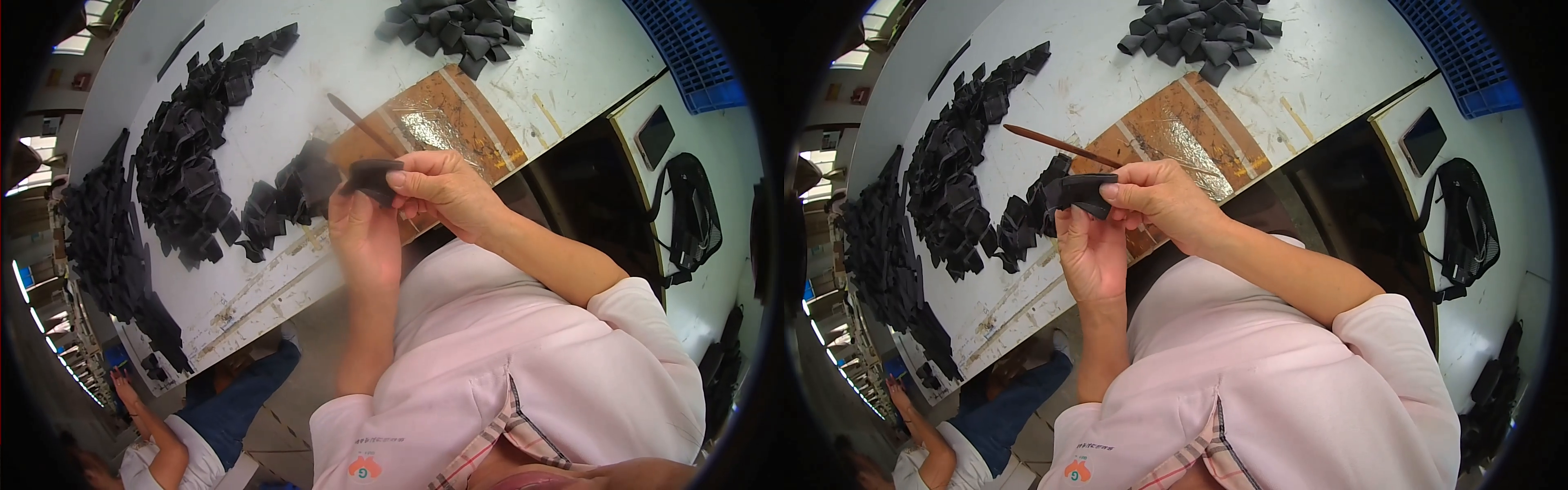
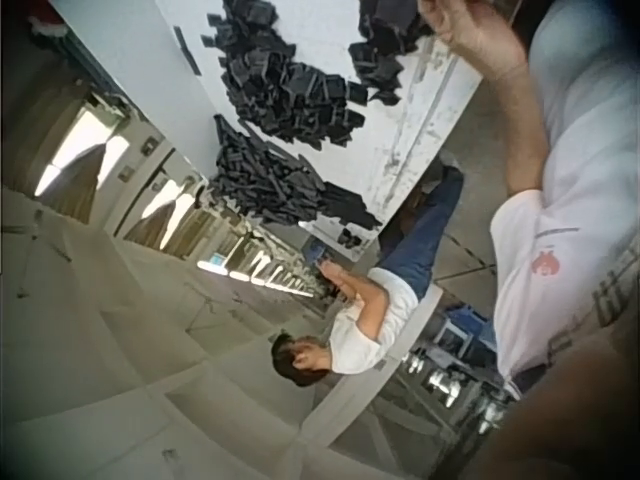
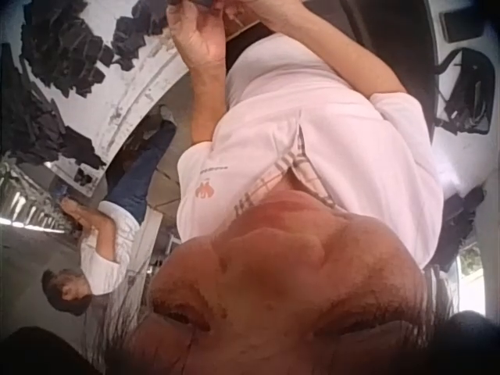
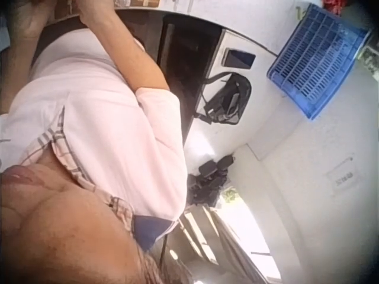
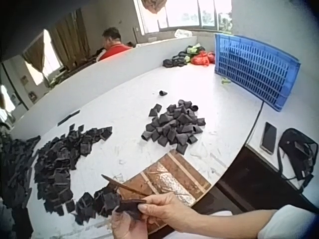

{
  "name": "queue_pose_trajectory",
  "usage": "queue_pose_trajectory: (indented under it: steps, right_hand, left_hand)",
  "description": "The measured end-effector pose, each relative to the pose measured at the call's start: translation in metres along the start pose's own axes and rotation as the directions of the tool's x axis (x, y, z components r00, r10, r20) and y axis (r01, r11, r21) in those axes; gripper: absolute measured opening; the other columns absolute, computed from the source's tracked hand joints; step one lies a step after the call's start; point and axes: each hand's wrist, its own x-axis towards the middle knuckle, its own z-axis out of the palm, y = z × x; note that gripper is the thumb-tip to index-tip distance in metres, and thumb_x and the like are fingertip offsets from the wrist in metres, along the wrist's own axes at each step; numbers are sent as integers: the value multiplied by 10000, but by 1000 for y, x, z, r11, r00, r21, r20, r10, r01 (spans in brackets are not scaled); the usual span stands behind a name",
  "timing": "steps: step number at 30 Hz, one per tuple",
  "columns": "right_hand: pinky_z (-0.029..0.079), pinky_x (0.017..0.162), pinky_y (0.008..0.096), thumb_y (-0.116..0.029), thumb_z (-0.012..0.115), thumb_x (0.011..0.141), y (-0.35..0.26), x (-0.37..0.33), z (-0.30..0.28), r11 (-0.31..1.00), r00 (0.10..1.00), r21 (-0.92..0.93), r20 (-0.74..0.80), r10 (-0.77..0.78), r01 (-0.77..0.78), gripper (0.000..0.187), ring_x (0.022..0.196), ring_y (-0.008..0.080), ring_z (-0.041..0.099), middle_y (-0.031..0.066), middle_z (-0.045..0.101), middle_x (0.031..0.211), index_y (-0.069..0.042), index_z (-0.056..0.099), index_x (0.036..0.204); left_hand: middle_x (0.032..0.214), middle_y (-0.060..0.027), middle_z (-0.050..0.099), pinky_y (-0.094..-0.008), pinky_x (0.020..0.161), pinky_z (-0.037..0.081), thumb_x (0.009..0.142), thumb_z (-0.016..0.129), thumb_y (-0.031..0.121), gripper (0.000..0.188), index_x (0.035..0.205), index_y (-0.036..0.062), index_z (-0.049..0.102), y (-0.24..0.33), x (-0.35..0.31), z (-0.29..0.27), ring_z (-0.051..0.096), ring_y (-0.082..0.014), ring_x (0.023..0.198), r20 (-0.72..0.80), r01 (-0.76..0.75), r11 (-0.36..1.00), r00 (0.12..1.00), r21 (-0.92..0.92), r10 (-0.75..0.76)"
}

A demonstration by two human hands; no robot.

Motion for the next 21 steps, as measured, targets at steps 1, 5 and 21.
queue_pose_trajectory:
  steps: [1, 5, 21]
  right_hand:
    - [408, 483, 185, -151, 552, 846, -2, -1, -1, 998, 999, -38, -3, -52, 52, 121, 528, 57, 491, 13, 534, 625, -34, 579, 857]
    - [424, 571, 280, -81, 479, 861, -28, -10, 0, 709, 951, -640, 138, -276, 298, 100, 648, 158, 538, 64, 551, 694, -1, 536, 844]
    - [427, 636, 381, -64, 561, 770, -58, -19, 5, 50, 884, -893, 433, -175, 447, 98, 730, 299, 545, 111, 556, 733, -13, 566, 854]
  left_hand:
    - [998, -75, 574, -376, 883, 387, 850, 507, 100, 179, 1024, 69, 534, 2, -1, 0, 525, -201, 962, 9, 34, 999, 999, -22, -34]
    - [996, -122, 574, -329, 845, 411, 870, 446, 160, 290, 1113, 9, 491, 28, 6, 1, 542, -196, 936, 92, 131, 990, 986, 59, -136]
    - [795, -66, 615, -190, 624, 442, 784, 559, -18, 141, 919, -52, 577, 60, 14, 33, 557, -79, 684, 139, 118, 634, 929, 765, -342]
